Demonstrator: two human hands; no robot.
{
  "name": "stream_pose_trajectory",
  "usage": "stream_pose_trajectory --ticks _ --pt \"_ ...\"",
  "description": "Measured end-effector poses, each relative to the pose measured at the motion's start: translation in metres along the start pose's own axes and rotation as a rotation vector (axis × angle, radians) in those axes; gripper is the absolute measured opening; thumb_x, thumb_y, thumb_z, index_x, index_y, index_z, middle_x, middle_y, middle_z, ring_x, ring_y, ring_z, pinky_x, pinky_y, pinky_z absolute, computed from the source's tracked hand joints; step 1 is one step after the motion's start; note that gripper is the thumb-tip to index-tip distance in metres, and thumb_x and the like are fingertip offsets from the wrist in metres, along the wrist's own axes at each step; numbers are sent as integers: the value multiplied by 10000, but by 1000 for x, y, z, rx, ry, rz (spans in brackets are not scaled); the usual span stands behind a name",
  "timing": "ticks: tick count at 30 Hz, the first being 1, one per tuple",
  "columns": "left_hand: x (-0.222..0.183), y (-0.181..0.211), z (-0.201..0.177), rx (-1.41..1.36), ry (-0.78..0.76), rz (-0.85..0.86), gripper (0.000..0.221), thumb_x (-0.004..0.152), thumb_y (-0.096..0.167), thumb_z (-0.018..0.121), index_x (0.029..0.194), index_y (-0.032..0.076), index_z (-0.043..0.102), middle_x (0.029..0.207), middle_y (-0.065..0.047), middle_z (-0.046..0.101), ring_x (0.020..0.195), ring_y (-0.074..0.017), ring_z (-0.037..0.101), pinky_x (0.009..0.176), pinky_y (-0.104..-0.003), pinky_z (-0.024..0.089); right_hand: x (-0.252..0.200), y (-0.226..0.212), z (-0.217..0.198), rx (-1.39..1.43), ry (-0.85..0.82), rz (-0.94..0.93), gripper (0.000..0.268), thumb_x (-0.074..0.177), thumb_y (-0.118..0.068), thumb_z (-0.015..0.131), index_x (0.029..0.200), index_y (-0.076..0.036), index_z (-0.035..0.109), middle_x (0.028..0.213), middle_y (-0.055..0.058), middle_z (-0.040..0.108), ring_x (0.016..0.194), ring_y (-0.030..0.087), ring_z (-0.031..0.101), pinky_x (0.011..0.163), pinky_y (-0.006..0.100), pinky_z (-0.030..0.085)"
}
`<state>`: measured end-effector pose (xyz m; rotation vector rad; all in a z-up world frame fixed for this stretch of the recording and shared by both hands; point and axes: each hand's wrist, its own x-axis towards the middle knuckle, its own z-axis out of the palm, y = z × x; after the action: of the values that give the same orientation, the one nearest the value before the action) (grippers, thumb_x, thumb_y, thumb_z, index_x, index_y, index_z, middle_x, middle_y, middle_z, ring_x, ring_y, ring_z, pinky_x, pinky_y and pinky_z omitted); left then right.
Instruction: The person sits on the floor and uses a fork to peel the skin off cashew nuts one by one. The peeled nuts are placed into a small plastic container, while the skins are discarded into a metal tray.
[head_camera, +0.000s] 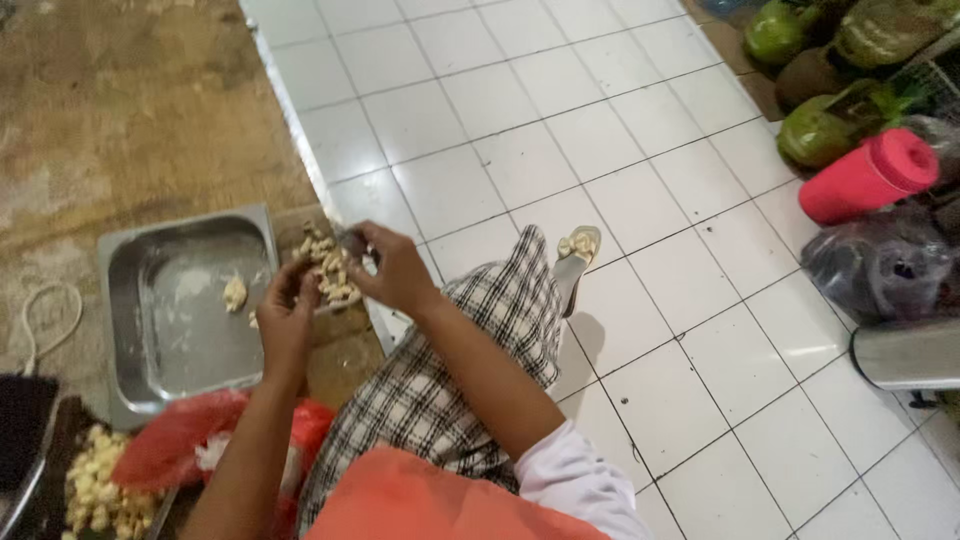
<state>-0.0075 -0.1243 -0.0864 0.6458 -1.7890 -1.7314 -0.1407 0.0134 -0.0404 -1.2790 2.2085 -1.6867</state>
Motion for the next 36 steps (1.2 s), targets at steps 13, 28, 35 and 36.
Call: stream_pose_trajectory --ticks 13,28,35,36 --pt "14 4 16 -158 -130 -32 243 957 94 716 1187 18 708 1088 -84 751 969 -156 727 853 -298 600 -7 -14 -8 106 3 -12 365 873 -127 764 1203 -23 648 1031 112 719 846 173 692 733 316 601" --pt "33 -15 14 -369 -112 -111 142 973 79 722 1107 31 718 1018 -62 731 902 -124 691 791 -259 585 2 -9 5 66 66 -3 190 902 -97 785 1061 -2 742 1033 78 727 871 166 716 741 291 615" --pt "41 -23 2 -368 -121 -224 101 972 119 714 1045 51 724 951 -59 730 845 -128 687 743 -261 591 2 -10 3 93 11 -45 239 895 -95 792 1102 5 726 992 68 723 834 141 698 699 277 581" --pt "43 -25 1 -350 -127 -223 102 965 117 715 1046 56 724 943 -56 730 828 -127 685 710 -259 573 3 -10 3 113 12 -77 256 904 -95 779 1133 1 720 1004 62 720 866 129 704 722 268 591"
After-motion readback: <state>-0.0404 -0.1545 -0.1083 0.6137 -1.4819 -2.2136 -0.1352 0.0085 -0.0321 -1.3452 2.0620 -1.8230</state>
